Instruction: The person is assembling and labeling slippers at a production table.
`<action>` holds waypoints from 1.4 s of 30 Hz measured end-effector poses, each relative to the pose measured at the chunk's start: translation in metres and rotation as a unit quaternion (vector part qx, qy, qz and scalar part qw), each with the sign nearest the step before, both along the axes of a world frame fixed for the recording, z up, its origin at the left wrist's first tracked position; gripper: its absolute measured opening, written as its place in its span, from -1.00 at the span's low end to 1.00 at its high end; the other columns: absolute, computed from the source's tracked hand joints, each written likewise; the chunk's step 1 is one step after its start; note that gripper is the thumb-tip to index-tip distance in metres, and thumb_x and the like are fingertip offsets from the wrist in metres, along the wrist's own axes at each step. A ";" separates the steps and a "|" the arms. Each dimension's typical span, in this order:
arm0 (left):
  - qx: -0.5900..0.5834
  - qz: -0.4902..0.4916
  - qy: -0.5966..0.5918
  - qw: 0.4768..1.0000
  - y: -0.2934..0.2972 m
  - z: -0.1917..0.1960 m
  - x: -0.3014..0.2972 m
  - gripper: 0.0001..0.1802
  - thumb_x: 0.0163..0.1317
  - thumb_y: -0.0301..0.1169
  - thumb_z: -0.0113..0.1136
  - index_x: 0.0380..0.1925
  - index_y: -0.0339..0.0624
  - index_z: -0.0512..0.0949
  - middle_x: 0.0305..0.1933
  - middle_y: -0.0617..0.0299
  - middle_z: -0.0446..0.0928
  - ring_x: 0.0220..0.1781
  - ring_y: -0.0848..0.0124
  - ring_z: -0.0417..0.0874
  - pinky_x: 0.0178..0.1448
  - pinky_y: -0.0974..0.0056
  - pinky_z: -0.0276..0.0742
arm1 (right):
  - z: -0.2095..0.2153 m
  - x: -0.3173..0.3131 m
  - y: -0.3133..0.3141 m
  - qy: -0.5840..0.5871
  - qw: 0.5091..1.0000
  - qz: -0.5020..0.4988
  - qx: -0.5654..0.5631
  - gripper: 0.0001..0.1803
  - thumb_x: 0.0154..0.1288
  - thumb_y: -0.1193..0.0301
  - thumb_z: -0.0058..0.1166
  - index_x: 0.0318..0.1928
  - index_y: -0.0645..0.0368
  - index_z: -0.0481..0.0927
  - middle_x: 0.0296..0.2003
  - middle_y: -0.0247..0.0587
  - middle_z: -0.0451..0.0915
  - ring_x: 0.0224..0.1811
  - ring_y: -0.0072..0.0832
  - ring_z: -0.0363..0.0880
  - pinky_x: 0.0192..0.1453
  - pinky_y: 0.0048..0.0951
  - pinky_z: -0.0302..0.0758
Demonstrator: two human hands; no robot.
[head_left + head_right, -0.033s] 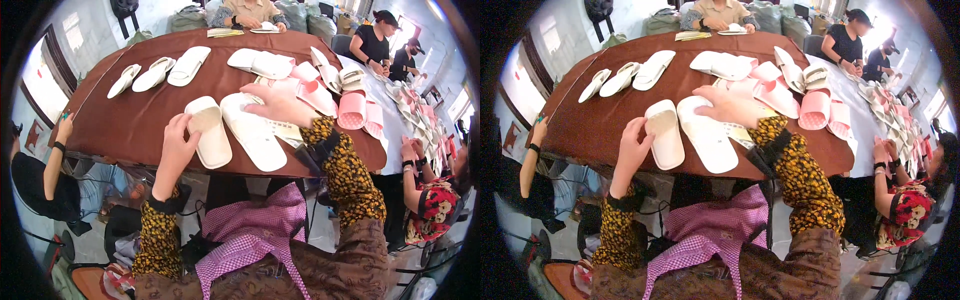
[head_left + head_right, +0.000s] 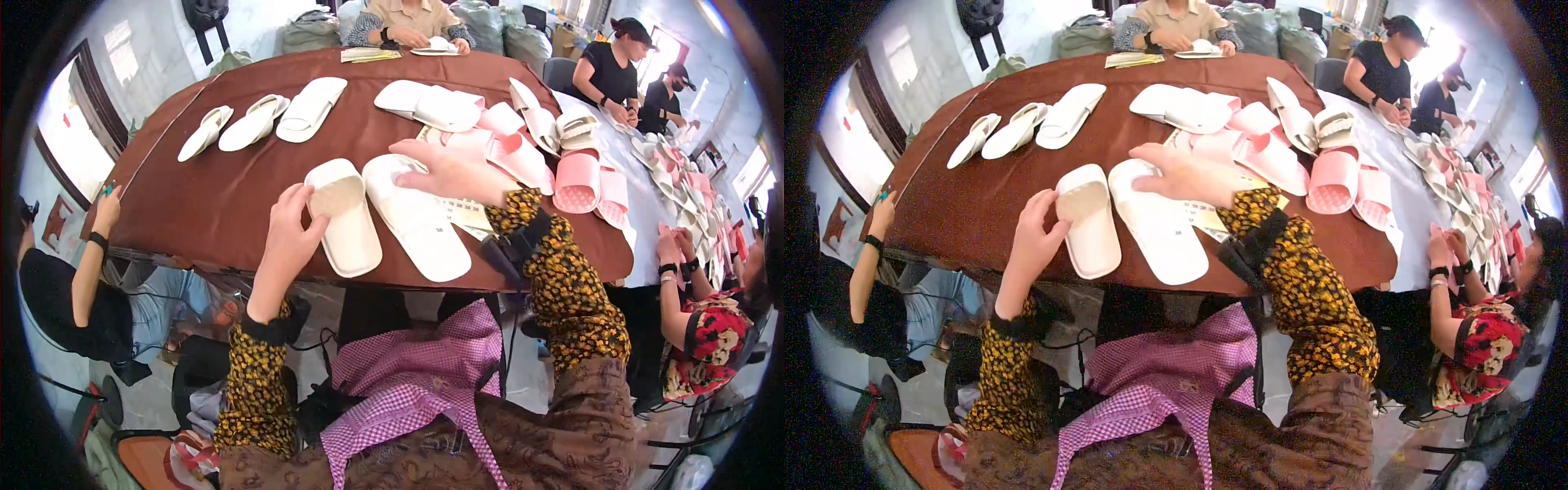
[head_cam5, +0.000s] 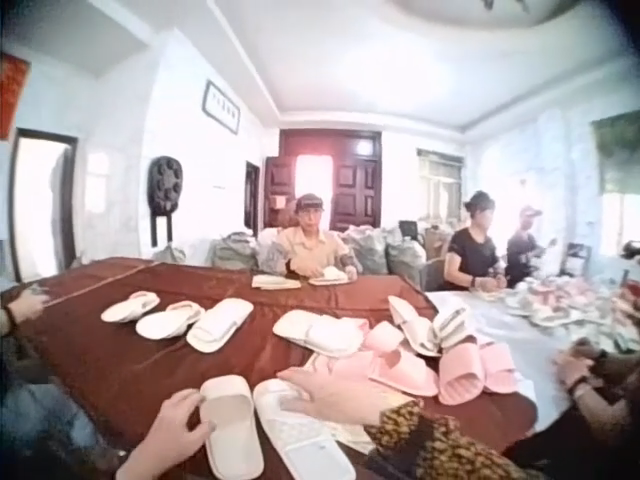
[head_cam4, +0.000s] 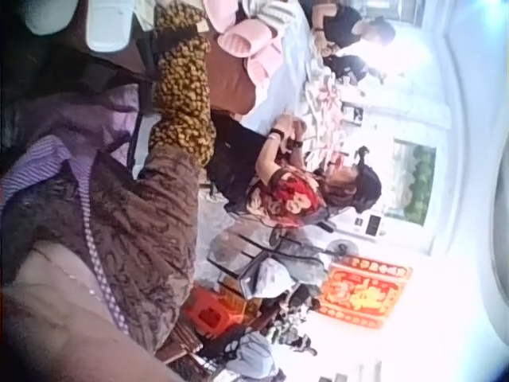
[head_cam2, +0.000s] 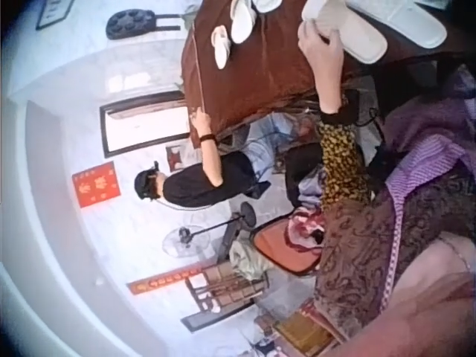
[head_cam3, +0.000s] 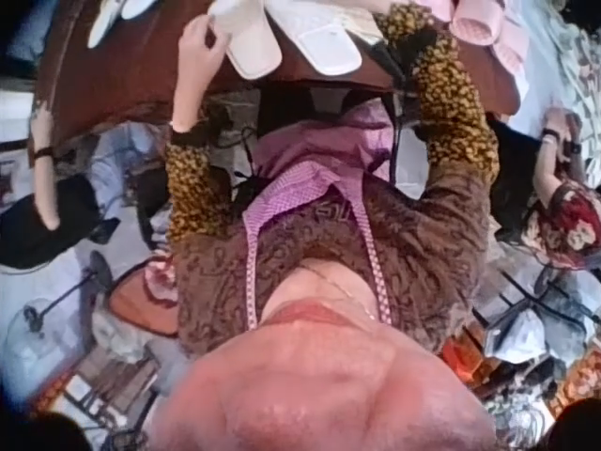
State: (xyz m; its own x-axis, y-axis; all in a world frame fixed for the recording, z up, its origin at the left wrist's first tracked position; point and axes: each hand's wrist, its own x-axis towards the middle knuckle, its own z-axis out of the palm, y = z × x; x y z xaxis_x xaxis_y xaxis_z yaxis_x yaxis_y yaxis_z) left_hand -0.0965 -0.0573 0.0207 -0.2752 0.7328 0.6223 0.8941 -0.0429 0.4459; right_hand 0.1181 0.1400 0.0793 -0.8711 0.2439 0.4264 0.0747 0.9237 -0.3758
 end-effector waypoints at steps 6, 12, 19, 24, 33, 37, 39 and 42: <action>-0.108 -0.088 -0.070 0.988 0.027 0.012 -0.038 -0.33 0.03 -0.30 0.23 0.15 -0.43 0.36 0.21 -0.21 0.40 0.22 0.02 0.47 0.28 0.15 0.36 | -0.015 -0.022 0.027 -0.132 0.987 0.020 -0.084 -0.43 0.29 0.18 0.12 0.18 0.31 0.43 0.13 0.11 0.47 0.23 -0.12 0.40 0.31 -0.26 0.31; -0.272 -0.141 -0.224 0.925 0.040 0.031 -0.054 -0.21 0.04 -0.31 0.25 0.29 -0.35 0.24 0.14 -0.03 0.46 -0.02 0.34 0.53 0.10 0.27 0.45 | -0.003 -0.013 0.019 -0.131 0.990 -0.004 -0.049 -0.53 0.18 0.25 0.19 0.01 0.32 0.54 -0.12 0.02 0.60 -0.01 -0.25 0.55 0.08 -0.31 0.44; -0.194 -0.063 -0.219 0.954 0.013 0.027 -0.055 -0.07 -0.08 -0.20 0.38 0.27 -0.44 0.24 0.10 -0.09 0.41 0.05 0.25 0.48 0.12 0.25 0.42 | 0.040 0.034 0.014 -0.042 0.979 -0.144 -0.139 -0.75 0.09 0.30 0.21 -0.37 0.27 0.60 -0.52 -0.28 0.58 -0.40 -0.53 0.55 -0.29 -0.45 0.46; -0.132 0.023 -0.156 0.979 -0.006 0.014 -0.026 -0.06 -0.11 -0.13 0.42 0.19 -0.53 0.27 0.00 -0.11 0.38 0.06 0.14 0.45 0.14 0.20 0.40 | 0.047 0.064 0.010 0.043 0.947 -0.253 -0.191 -0.71 0.10 0.24 0.20 -0.51 0.24 0.61 -0.59 -0.28 0.56 -0.49 -0.52 0.55 -0.37 -0.46 0.46; 0.008 0.058 -0.094 0.994 -0.023 -0.006 0.037 -0.18 -0.01 -0.27 0.42 0.18 -0.50 0.27 0.04 -0.02 0.33 -0.01 0.21 0.46 0.04 0.24 0.44 | 0.000 0.053 -0.001 0.037 0.920 -0.281 -0.269 -0.67 0.14 0.28 0.18 -0.43 0.38 0.61 -0.67 -0.19 0.56 -0.71 -0.50 0.52 -0.60 -0.40 0.48; 0.025 0.066 -0.023 0.997 -0.024 -0.014 0.048 -0.38 0.07 -0.37 0.38 0.08 -0.47 0.37 0.08 -0.02 0.32 0.04 0.20 0.47 0.05 0.27 0.48 | -0.003 0.052 -0.008 -0.016 0.909 -0.295 -0.293 -0.68 0.25 0.29 0.04 -0.47 0.34 0.56 -0.72 -0.27 0.49 -0.76 -0.57 0.46 -0.71 -0.49 0.37; 0.031 0.046 -0.117 0.992 -0.030 -0.017 0.047 -0.45 0.10 -0.42 0.35 0.05 -0.44 0.38 0.08 0.00 0.30 0.02 0.23 0.47 -0.03 0.28 0.53 | 0.002 0.047 -0.020 -0.023 0.916 -0.235 -0.325 -0.72 0.23 0.33 0.04 -0.41 0.37 0.56 -0.69 -0.26 0.52 -0.74 -0.56 0.49 -0.67 -0.48 0.43; 0.014 0.043 -0.244 0.969 -0.034 -0.017 0.047 -0.52 0.17 -0.46 0.29 0.04 -0.44 0.38 0.12 0.06 0.25 -0.08 0.37 0.50 -0.14 0.35 0.57 | -0.002 0.043 -0.034 0.007 0.862 -0.110 -0.495 -0.77 0.18 0.40 0.05 -0.32 0.39 0.55 -0.49 -0.14 0.58 -0.56 -0.48 0.62 -0.64 -0.53 0.46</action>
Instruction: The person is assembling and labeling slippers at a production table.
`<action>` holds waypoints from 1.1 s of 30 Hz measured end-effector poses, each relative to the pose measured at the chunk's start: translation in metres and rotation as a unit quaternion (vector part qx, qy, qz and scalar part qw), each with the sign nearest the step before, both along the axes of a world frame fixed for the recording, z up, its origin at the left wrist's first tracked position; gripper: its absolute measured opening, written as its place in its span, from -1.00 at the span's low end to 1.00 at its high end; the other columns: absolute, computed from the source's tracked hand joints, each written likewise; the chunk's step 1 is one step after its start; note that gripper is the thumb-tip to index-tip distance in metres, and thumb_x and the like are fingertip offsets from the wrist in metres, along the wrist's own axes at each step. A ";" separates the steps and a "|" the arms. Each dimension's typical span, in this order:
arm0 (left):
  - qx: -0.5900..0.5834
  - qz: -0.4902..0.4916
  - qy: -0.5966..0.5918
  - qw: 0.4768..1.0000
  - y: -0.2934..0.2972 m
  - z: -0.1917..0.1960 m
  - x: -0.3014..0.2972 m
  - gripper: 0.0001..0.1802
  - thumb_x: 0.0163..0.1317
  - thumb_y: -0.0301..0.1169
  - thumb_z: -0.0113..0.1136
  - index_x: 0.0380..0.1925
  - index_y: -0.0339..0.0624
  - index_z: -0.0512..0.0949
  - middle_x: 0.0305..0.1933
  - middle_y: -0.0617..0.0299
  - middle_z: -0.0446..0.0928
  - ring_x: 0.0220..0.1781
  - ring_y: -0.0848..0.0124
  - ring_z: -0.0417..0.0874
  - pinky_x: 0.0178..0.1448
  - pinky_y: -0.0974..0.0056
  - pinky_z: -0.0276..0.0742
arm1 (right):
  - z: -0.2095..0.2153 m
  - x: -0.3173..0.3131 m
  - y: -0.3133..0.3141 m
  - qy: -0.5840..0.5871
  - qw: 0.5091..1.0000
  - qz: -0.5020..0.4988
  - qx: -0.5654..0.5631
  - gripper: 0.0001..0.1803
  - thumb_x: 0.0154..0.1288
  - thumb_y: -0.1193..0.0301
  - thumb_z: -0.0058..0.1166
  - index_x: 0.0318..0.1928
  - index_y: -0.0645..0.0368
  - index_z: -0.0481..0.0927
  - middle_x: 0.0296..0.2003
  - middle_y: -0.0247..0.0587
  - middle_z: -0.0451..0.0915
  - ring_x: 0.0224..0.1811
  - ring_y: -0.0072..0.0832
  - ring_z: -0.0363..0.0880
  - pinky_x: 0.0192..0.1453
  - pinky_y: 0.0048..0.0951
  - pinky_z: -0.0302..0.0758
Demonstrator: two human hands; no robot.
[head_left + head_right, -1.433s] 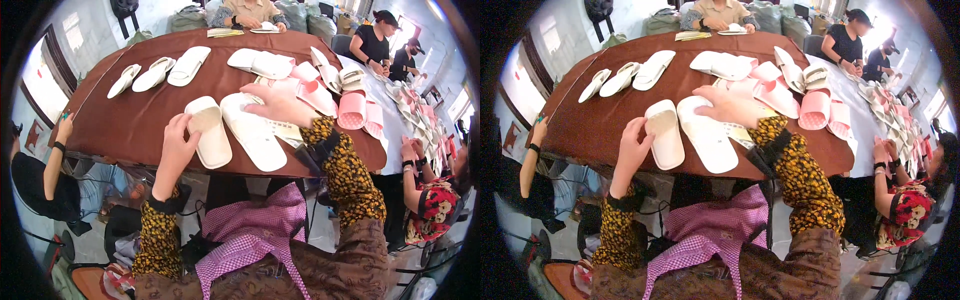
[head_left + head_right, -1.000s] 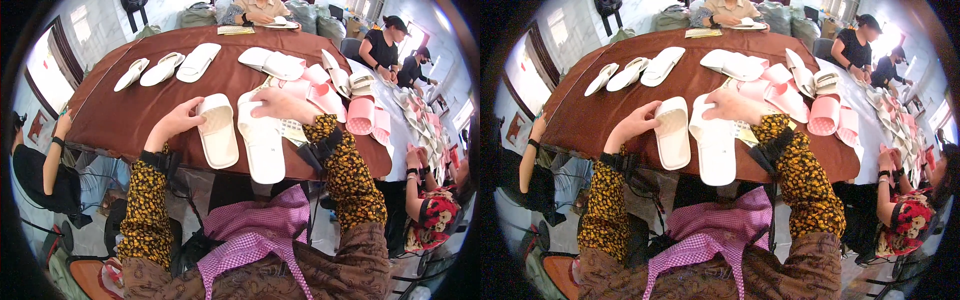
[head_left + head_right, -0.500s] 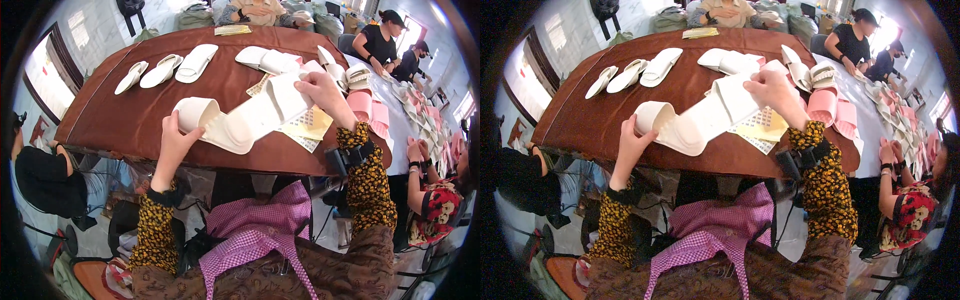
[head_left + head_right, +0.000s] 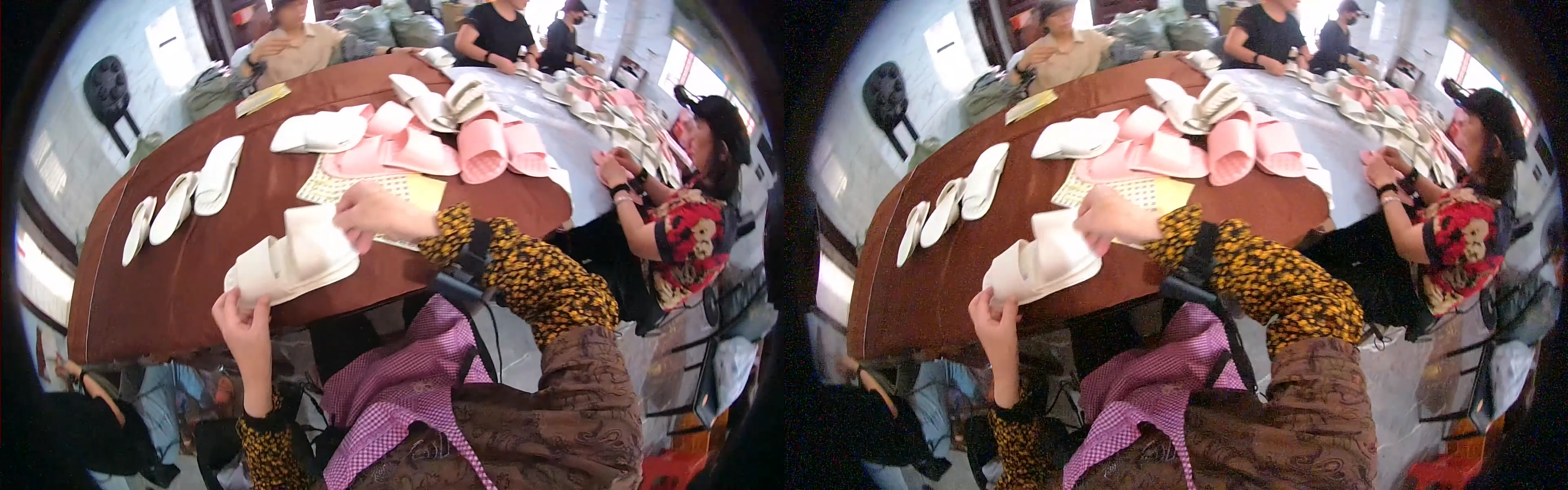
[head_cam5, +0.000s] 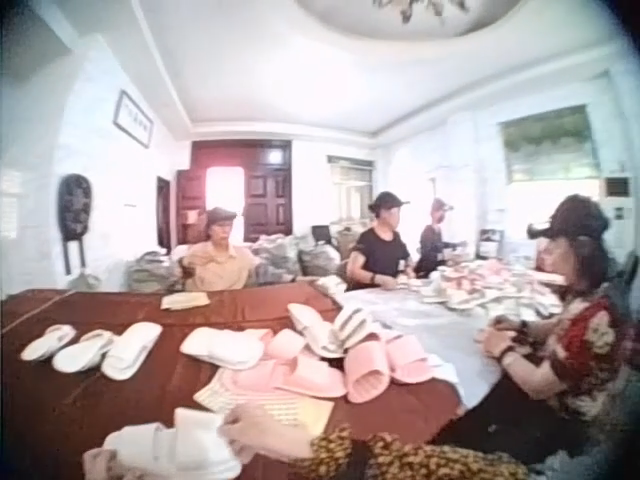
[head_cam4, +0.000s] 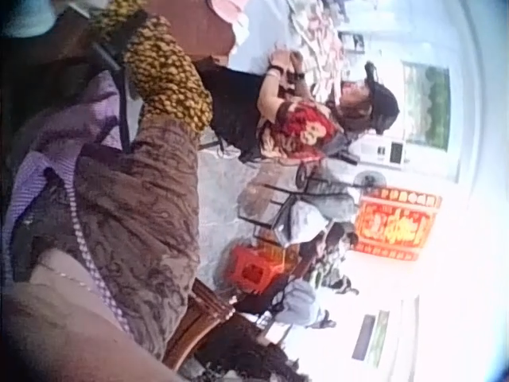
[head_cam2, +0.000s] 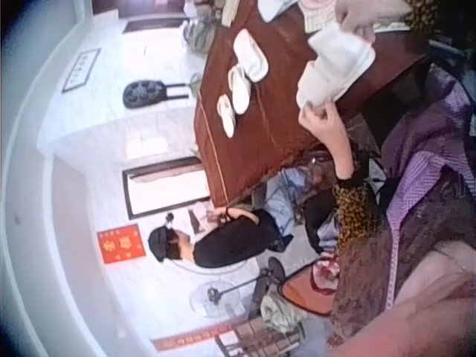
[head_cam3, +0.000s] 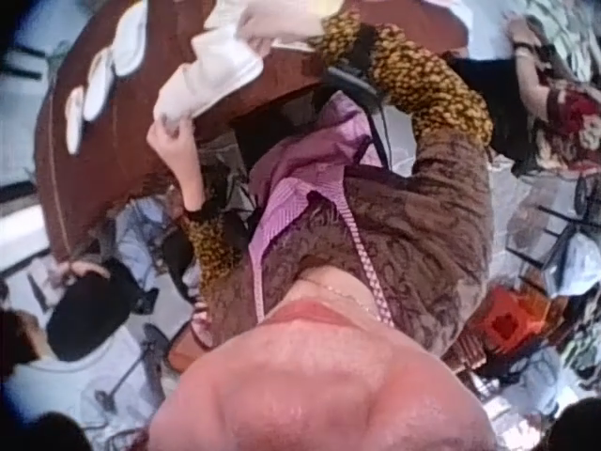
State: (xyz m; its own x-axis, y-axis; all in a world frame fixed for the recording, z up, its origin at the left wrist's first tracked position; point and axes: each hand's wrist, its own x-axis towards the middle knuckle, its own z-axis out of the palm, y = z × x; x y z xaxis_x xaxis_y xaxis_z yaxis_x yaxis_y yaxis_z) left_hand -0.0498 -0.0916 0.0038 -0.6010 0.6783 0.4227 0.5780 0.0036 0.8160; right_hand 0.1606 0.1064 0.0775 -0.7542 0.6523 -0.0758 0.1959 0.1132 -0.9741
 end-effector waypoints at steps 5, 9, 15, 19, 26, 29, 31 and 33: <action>-0.016 -0.014 -0.035 0.999 0.007 0.006 0.015 -0.59 0.27 -0.51 0.14 0.07 -0.50 0.34 0.32 0.05 0.12 -0.11 0.43 0.52 -0.13 0.36 0.56 | 0.007 0.009 -0.022 -0.031 0.998 -0.003 -0.057 -0.72 0.16 0.35 0.07 -0.27 0.37 0.54 -0.46 -0.13 0.60 -0.52 -0.46 0.67 -0.80 -0.60 0.16; 0.058 -0.037 0.010 0.998 0.014 0.002 0.010 -0.58 0.28 -0.52 0.10 0.11 -0.48 0.35 0.39 0.07 0.10 -0.18 0.46 0.56 -0.22 0.41 0.57 | -0.008 0.014 -0.012 0.027 0.997 -0.026 -0.070 -0.78 0.18 0.38 0.09 -0.32 0.34 0.54 -0.50 -0.21 0.56 -0.51 -0.46 0.66 -0.77 -0.61 0.22; 0.161 -0.120 0.091 0.975 0.024 0.047 0.032 -0.42 0.23 -0.65 -0.01 0.28 -0.29 0.21 0.48 0.04 -0.06 -0.01 0.36 0.53 0.06 0.33 0.50 | 0.013 0.056 0.011 0.169 0.966 -0.154 -0.118 -0.87 0.19 0.51 0.09 -0.33 0.36 0.53 -0.38 -0.21 0.53 -0.43 -0.48 0.58 -0.34 -0.44 0.66; 0.123 -0.133 0.112 0.977 0.041 0.051 0.021 -0.49 0.20 -0.63 0.04 0.20 -0.31 0.31 0.41 0.02 0.09 -0.03 0.35 0.52 0.05 0.32 0.50 | 0.027 0.142 0.063 0.145 0.953 -0.265 -0.009 -0.91 0.24 0.50 0.04 -0.33 0.28 0.53 -0.46 -0.21 0.54 -0.49 -0.43 0.60 -0.38 -0.49 0.57; 0.044 -0.149 0.175 0.972 0.079 0.072 -0.002 -0.51 0.16 -0.56 0.14 0.14 -0.33 0.36 0.30 -0.02 0.26 0.04 0.26 0.52 0.03 0.28 0.50 | 0.031 0.301 0.160 0.368 0.791 -0.488 0.003 -0.84 0.26 0.55 0.09 -0.18 0.35 0.49 -0.31 -0.11 0.60 -0.28 -0.30 0.64 -0.14 -0.34 0.66; 0.038 -0.215 0.202 0.955 0.109 0.074 -0.003 -0.51 0.10 -0.52 0.18 0.08 -0.37 0.39 0.19 -0.13 0.35 0.08 0.06 0.49 0.07 0.20 0.50 | 0.017 0.356 0.188 0.382 0.752 -0.537 -0.013 -0.77 0.29 0.56 0.03 -0.07 0.41 0.43 -0.26 0.02 0.57 -0.23 -0.20 0.62 -0.07 -0.30 0.64; 0.006 -0.225 0.189 0.956 0.124 0.075 0.004 -0.51 0.10 -0.51 0.19 0.07 -0.37 0.40 0.18 -0.12 0.37 0.09 0.06 0.49 0.08 0.19 0.49 | 0.004 0.358 0.199 0.362 0.751 -0.552 -0.026 -0.68 0.34 0.51 -0.01 0.04 0.44 0.38 -0.21 0.06 0.55 -0.19 -0.20 0.60 -0.08 -0.31 0.63; -0.029 -0.233 0.225 0.946 0.139 0.068 0.002 -0.52 0.15 -0.43 0.20 0.10 -0.30 0.41 0.20 0.08 0.37 -0.03 0.30 0.53 -0.01 0.28 0.50 | -0.004 0.342 0.199 0.249 0.808 -0.529 -0.073 -0.61 0.36 0.48 -0.02 0.12 0.46 0.33 -0.18 0.04 0.54 -0.16 -0.21 0.58 -0.02 -0.29 0.59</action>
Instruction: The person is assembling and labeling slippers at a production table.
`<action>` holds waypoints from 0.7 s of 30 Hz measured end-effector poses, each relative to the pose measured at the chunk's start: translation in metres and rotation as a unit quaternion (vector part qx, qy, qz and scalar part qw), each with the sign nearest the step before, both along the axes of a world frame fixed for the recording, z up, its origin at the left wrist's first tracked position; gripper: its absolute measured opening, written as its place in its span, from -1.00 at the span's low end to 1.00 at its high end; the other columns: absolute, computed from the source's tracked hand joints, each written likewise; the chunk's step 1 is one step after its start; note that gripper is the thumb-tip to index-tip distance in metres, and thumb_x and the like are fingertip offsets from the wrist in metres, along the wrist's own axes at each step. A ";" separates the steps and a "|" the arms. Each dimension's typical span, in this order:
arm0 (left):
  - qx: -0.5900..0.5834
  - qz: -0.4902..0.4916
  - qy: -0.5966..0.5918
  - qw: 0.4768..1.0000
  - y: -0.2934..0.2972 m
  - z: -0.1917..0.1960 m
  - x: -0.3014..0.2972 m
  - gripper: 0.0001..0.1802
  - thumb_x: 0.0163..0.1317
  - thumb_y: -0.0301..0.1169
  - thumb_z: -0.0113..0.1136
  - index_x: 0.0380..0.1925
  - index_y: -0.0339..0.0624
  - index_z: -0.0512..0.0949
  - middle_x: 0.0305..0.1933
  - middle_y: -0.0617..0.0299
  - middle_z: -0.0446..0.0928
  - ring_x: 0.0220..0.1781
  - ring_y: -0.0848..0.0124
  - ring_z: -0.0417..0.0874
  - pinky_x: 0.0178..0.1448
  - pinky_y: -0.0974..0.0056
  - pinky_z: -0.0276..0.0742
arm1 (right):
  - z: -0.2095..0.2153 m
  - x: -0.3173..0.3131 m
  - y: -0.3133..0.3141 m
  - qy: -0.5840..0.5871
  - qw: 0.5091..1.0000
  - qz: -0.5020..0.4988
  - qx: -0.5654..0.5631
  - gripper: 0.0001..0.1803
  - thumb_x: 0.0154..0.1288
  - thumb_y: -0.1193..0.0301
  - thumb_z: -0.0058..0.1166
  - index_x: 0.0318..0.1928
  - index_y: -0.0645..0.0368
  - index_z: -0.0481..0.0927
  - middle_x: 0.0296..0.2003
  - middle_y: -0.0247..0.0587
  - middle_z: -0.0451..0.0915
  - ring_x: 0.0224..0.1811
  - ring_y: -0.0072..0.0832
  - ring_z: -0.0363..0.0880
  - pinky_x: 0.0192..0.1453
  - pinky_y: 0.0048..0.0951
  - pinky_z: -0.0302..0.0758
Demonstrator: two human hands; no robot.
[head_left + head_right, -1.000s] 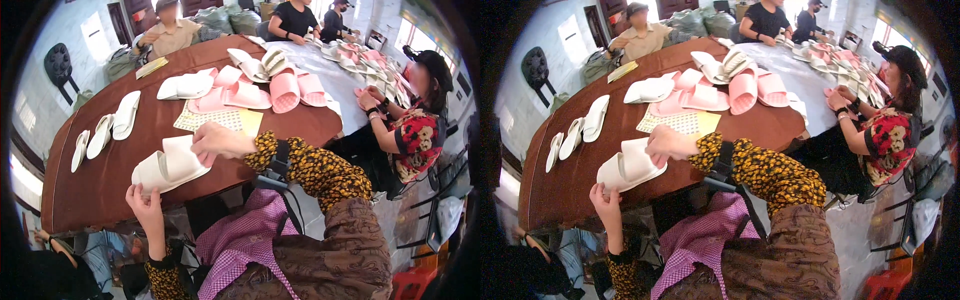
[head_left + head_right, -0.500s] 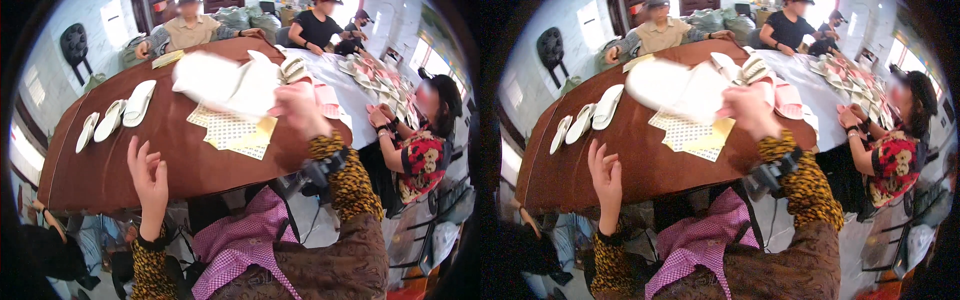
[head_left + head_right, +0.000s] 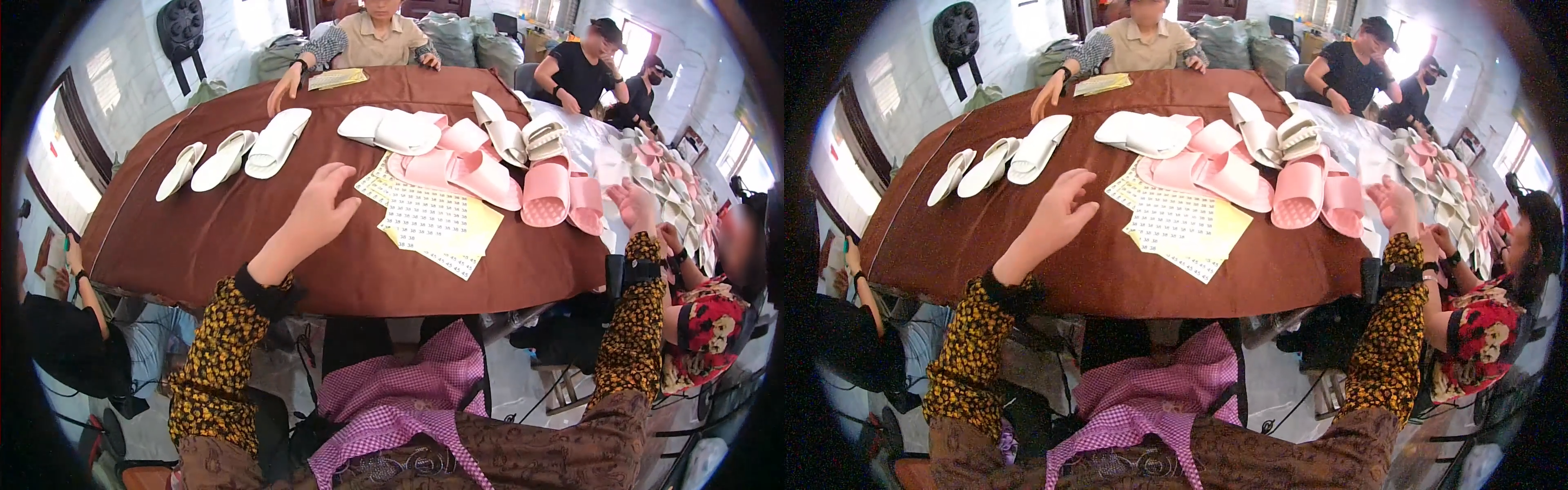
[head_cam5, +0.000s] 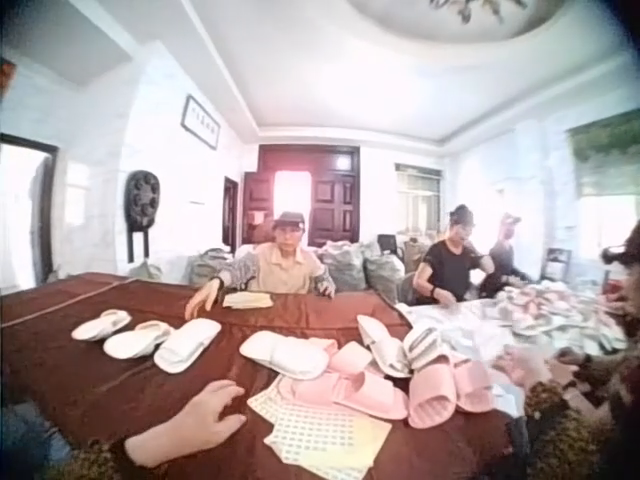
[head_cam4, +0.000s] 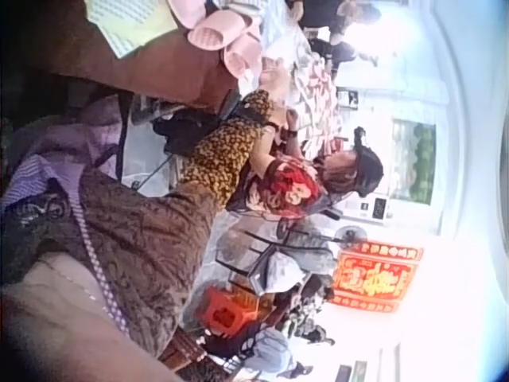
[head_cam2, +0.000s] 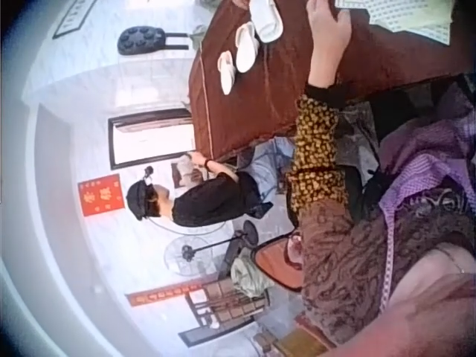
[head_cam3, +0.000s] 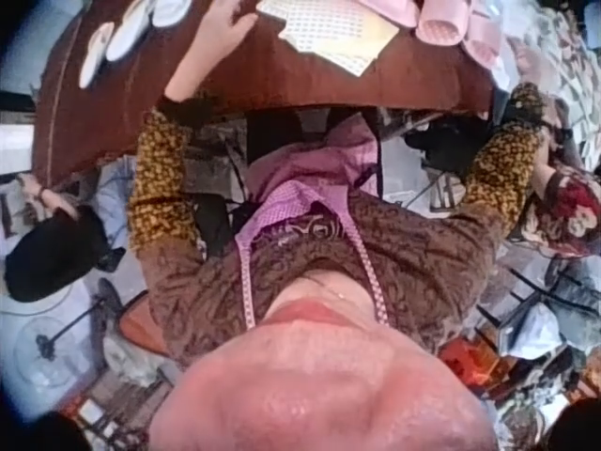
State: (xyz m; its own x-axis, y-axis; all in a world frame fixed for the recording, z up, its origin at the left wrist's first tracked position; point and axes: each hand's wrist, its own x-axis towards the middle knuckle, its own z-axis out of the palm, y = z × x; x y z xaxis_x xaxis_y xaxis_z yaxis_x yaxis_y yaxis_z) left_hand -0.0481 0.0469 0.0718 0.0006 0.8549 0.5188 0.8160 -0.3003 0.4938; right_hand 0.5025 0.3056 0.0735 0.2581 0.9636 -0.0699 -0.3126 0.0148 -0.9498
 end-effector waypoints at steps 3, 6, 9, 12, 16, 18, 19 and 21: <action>-0.026 -0.033 -0.002 0.999 0.004 -0.011 0.003 -0.52 0.14 -0.44 0.21 0.09 -0.33 0.41 0.18 0.05 0.37 -0.03 0.29 0.53 0.02 0.28 0.49 | 0.003 -0.042 -0.005 -0.058 0.990 0.080 0.096 -0.54 0.36 0.47 -0.01 0.18 0.48 0.28 -0.14 0.03 0.53 -0.11 -0.22 0.56 -0.02 -0.29 0.58; -0.015 -0.049 0.025 0.998 0.001 -0.023 0.002 -0.52 0.14 -0.44 0.21 0.08 -0.37 0.40 0.17 0.00 0.38 -0.01 0.22 0.52 0.07 0.25 0.48 | 0.030 -0.120 -0.029 -0.088 0.968 0.161 0.172 -0.60 0.33 0.42 0.05 0.10 0.36 0.41 -0.13 -0.13 0.54 -0.17 -0.37 0.57 -0.04 -0.38 0.55; -0.045 -0.040 0.030 0.998 -0.019 -0.023 0.005 -0.51 0.15 -0.45 0.21 0.09 -0.37 0.40 0.18 -0.04 0.37 0.06 0.17 0.51 0.12 0.21 0.47 | 0.059 -0.210 -0.060 -0.225 0.925 0.228 0.206 -0.55 0.30 0.30 0.09 0.13 0.29 0.46 -0.15 -0.18 0.59 -0.14 -0.44 0.58 -0.08 -0.47 0.52; -0.024 -0.010 0.044 0.999 -0.040 -0.031 0.002 -0.51 0.15 -0.46 0.20 0.09 -0.36 0.40 0.22 -0.11 0.35 0.18 0.08 0.47 0.19 0.19 0.44 | 0.047 -0.277 -0.062 -0.257 0.889 0.287 0.248 -0.61 0.26 0.34 0.05 -0.06 0.46 0.55 -0.20 -0.09 0.60 -0.28 -0.47 0.60 -0.27 -0.48 0.56; -0.036 -0.002 -0.015 0.999 -0.071 -0.045 -0.005 -0.51 0.09 -0.45 0.22 0.05 -0.38 0.42 0.16 -0.20 0.39 0.23 -0.08 0.39 0.29 0.06 0.32 | 0.033 -0.338 -0.050 -0.507 0.810 0.239 0.173 -0.63 0.16 0.33 0.04 -0.12 0.38 0.59 -0.31 0.02 0.65 -0.31 -0.29 0.66 -0.22 -0.34 0.55; -0.027 0.022 0.011 0.999 -0.083 -0.054 -0.013 -0.53 0.08 -0.47 0.22 0.04 -0.37 0.44 0.15 -0.16 0.41 0.21 -0.06 0.40 0.28 0.06 0.33 | 0.014 -0.357 -0.035 -0.560 0.783 0.201 0.180 -0.59 0.16 0.31 0.03 -0.08 0.38 0.56 -0.29 0.07 0.64 -0.29 -0.22 0.65 -0.21 -0.31 0.53; -0.026 0.037 0.008 0.999 -0.086 -0.059 -0.015 -0.55 0.07 -0.48 0.22 0.01 -0.35 0.46 0.15 -0.14 0.42 0.19 -0.04 0.42 0.27 0.07 0.34 | 0.008 -0.361 -0.030 -0.539 0.792 0.205 0.198 -0.62 0.13 0.33 0.04 -0.13 0.39 0.57 -0.31 0.11 0.63 -0.29 -0.19 0.64 -0.20 -0.30 0.52; 0.013 0.038 0.007 0.999 -0.093 -0.067 -0.017 -0.58 0.05 -0.49 0.22 -0.03 -0.34 0.49 0.14 -0.10 0.43 0.18 -0.02 0.43 0.26 0.07 0.34 | 0.010 -0.374 -0.029 -0.519 0.797 0.215 0.221 -0.65 0.10 0.35 0.05 -0.19 0.40 0.58 -0.33 0.15 0.62 -0.28 -0.17 0.63 -0.18 -0.28 0.52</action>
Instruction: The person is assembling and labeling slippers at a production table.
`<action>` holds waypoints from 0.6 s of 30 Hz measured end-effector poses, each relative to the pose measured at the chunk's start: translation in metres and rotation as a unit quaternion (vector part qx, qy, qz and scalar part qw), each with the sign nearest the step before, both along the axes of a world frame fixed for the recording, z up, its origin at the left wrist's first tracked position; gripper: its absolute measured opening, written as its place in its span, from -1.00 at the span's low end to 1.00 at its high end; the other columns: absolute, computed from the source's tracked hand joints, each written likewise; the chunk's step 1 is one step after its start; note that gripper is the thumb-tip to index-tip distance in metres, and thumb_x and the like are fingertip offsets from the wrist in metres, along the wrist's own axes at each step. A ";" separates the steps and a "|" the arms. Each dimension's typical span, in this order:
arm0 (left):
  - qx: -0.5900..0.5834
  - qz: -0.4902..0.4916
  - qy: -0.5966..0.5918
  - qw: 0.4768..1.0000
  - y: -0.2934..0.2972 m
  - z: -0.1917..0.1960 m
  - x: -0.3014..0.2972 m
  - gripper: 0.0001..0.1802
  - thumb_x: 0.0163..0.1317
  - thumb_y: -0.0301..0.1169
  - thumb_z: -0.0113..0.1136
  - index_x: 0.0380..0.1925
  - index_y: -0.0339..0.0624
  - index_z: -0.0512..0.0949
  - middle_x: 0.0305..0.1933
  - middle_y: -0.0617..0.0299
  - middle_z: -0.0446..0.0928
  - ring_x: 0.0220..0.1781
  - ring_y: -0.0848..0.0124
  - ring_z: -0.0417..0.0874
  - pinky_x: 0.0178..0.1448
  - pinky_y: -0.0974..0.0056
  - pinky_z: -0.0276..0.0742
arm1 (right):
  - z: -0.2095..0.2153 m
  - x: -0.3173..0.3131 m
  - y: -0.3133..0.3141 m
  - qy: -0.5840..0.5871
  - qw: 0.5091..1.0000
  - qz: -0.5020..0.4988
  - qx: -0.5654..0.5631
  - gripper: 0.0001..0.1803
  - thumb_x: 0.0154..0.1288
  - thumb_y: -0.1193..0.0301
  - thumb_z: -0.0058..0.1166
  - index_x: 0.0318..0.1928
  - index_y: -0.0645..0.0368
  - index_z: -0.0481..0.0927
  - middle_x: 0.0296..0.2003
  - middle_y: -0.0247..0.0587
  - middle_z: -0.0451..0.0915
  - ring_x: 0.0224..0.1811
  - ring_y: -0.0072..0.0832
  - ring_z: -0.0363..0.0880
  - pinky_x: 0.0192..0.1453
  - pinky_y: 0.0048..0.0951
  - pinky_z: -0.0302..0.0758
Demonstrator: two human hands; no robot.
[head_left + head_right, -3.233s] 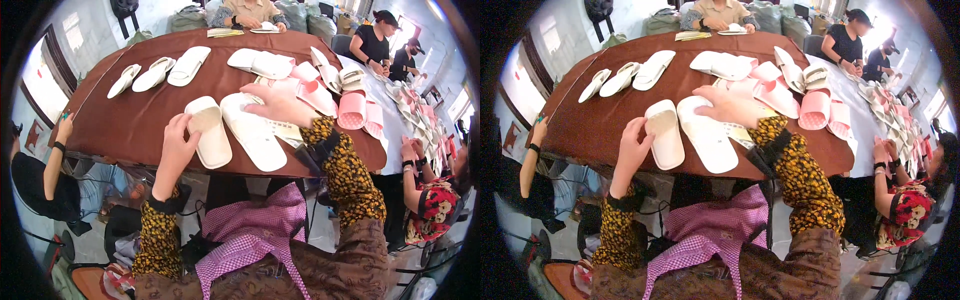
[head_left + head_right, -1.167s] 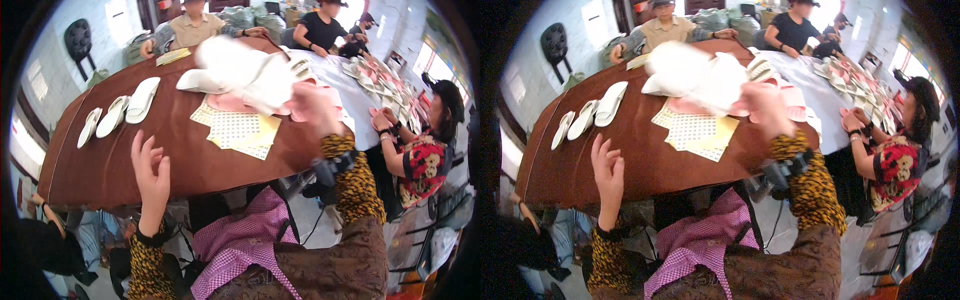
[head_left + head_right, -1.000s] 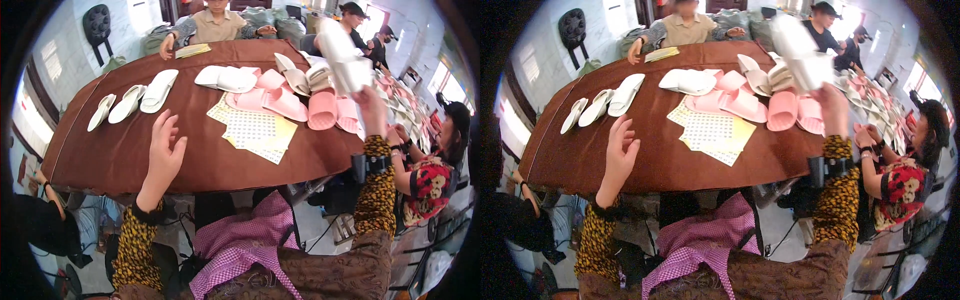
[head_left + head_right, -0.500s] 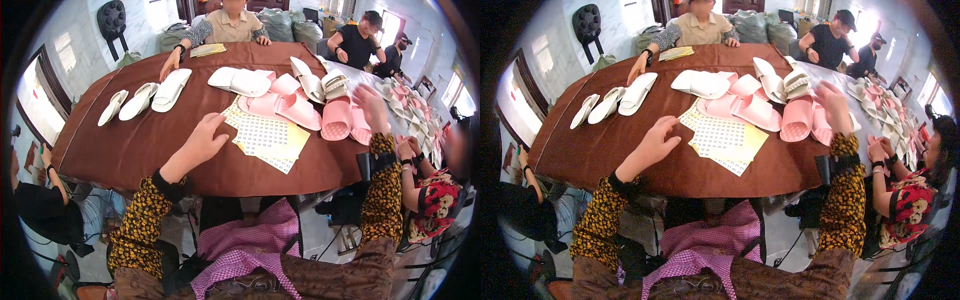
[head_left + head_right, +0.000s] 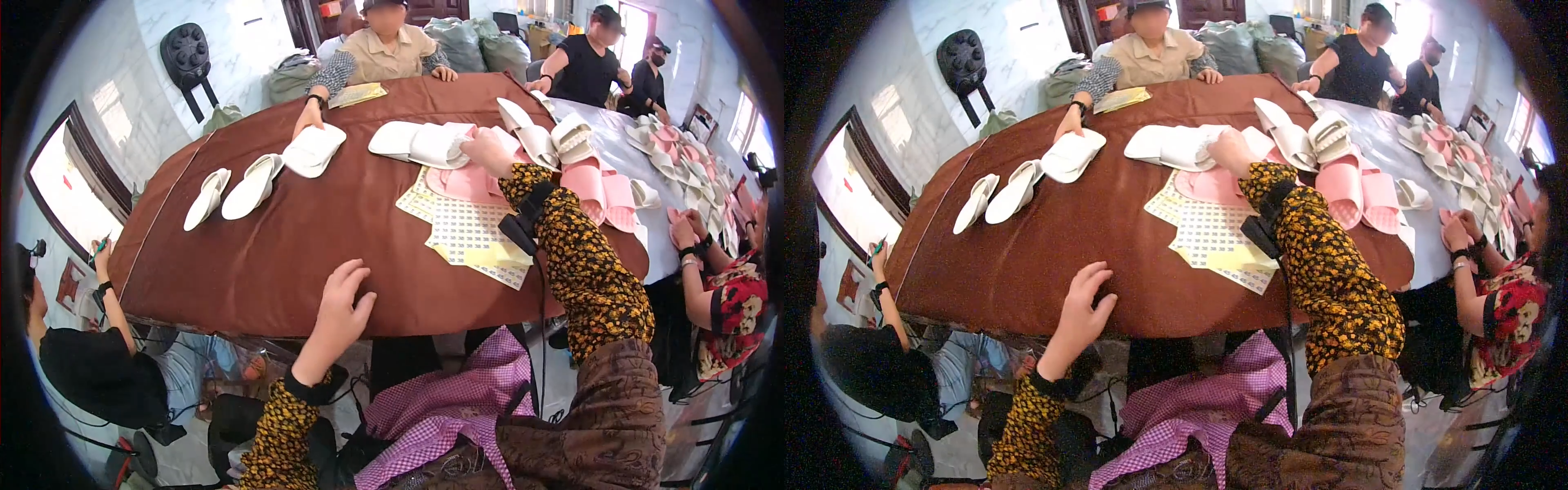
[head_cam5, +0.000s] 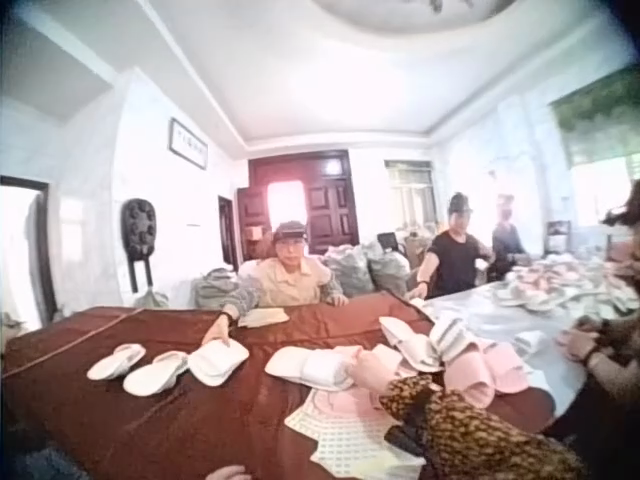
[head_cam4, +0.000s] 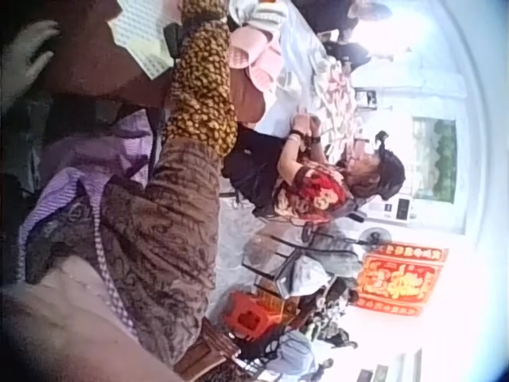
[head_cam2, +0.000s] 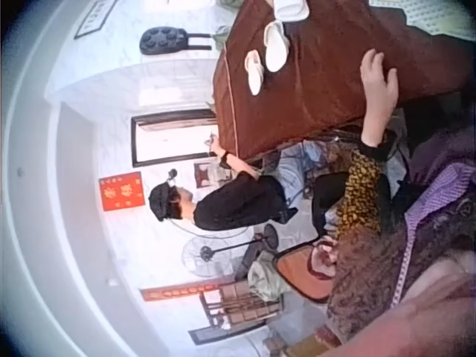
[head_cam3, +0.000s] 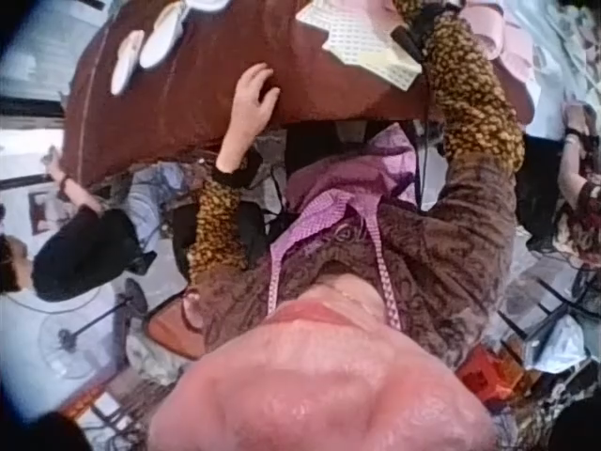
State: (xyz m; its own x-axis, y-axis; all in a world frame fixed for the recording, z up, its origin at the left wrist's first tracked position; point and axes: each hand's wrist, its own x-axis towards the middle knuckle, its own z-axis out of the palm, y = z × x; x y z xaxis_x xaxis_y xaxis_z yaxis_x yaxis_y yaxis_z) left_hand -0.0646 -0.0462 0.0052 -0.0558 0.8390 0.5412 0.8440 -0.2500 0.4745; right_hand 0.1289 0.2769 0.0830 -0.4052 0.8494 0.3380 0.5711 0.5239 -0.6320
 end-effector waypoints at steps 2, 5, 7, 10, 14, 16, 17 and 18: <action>-0.017 0.012 -0.012 1.000 -0.004 0.000 0.004 -0.60 0.12 -0.49 0.19 0.00 -0.30 0.48 0.17 -0.04 0.42 0.24 0.01 0.39 0.30 0.09 0.29 | -0.001 -0.011 0.000 -0.027 0.997 -0.066 -0.020 -0.69 0.07 0.37 0.09 -0.26 0.40 0.59 -0.34 0.13 0.63 -0.25 -0.18 0.64 -0.18 -0.27 0.52; -0.009 0.025 -0.013 1.000 -0.006 0.002 0.006 -0.64 0.11 -0.50 0.19 -0.04 -0.30 0.51 0.16 -0.02 0.43 0.21 0.03 0.41 0.28 0.09 0.30 | 0.010 -0.018 0.000 -0.015 0.990 -0.071 -0.124 -0.75 0.07 0.47 0.08 -0.24 0.39 0.59 -0.32 0.11 0.63 -0.22 -0.21 0.66 -0.19 -0.30 0.53; -0.008 0.024 -0.020 0.999 -0.006 0.002 0.004 -0.64 0.11 -0.50 0.19 -0.04 -0.30 0.51 0.16 -0.03 0.43 0.21 0.02 0.41 0.28 0.09 0.30 | 0.016 -0.024 -0.002 0.002 0.979 -0.055 -0.194 -0.76 0.08 0.51 0.09 -0.22 0.38 0.59 -0.30 0.09 0.64 -0.22 -0.24 0.66 -0.20 -0.33 0.55; 0.004 0.007 -0.021 1.000 -0.002 0.002 0.005 -0.62 0.09 -0.51 0.19 -0.03 -0.30 0.50 0.13 -0.03 0.45 0.18 0.04 0.43 0.25 0.10 0.32 | 0.004 -0.019 0.006 0.283 0.929 0.031 -0.235 -0.87 0.04 0.59 0.17 -0.37 0.42 0.58 -0.42 -0.03 0.63 -0.44 -0.34 0.63 -0.46 -0.36 0.56; 0.021 -0.001 -0.125 0.992 -0.006 0.000 -0.007 -0.62 0.16 -0.49 0.18 0.01 -0.32 0.48 0.09 0.03 0.50 0.13 0.13 0.52 0.21 0.20 0.41 | 0.024 -0.017 -0.047 0.316 0.909 0.108 -0.249 -0.68 0.10 0.62 0.10 -0.08 0.46 0.49 -0.29 -0.04 0.62 -0.35 -0.36 0.63 -0.31 -0.41 0.57; -0.044 0.001 -0.358 0.933 0.004 -0.004 -0.013 -0.59 0.32 -0.41 0.09 0.12 -0.36 0.39 0.05 0.05 0.53 0.05 0.28 0.56 0.18 0.26 0.44 | 0.020 -0.013 -0.064 0.293 0.914 0.128 -0.250 -0.67 0.12 0.62 0.07 -0.05 0.44 0.49 -0.29 -0.11 0.62 -0.30 -0.43 0.61 -0.21 -0.47 0.53; -0.053 -0.003 -0.422 0.905 0.005 0.004 -0.013 -0.56 0.36 -0.34 0.06 0.16 -0.34 0.35 0.07 0.02 0.52 0.06 0.26 0.56 0.17 0.24 0.46 | 0.026 -0.005 -0.080 0.246 0.939 0.151 -0.188 -0.66 0.12 0.61 0.06 -0.04 0.43 0.49 -0.29 -0.14 0.61 -0.29 -0.47 0.58 -0.19 -0.48 0.51; -0.062 -0.008 -0.486 0.872 0.008 0.009 -0.014 -0.53 0.40 -0.27 0.02 0.20 -0.33 0.31 0.09 -0.02 0.50 0.07 0.23 0.56 0.17 0.22 0.47 | 0.029 0.002 -0.095 0.197 0.957 0.171 -0.127 -0.65 0.12 0.61 0.05 -0.03 0.41 0.50 -0.29 -0.17 0.60 -0.27 -0.50 0.56 -0.18 -0.50 0.49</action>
State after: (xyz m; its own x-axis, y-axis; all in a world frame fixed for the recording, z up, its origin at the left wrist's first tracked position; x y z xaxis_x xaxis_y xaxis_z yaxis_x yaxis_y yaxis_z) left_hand -0.0783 -0.0385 0.0144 -0.4244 0.8930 0.1498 0.0251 -0.1538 0.9878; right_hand 0.1310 0.1819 0.1117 -0.5578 0.7650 0.3219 0.0850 0.4385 -0.8947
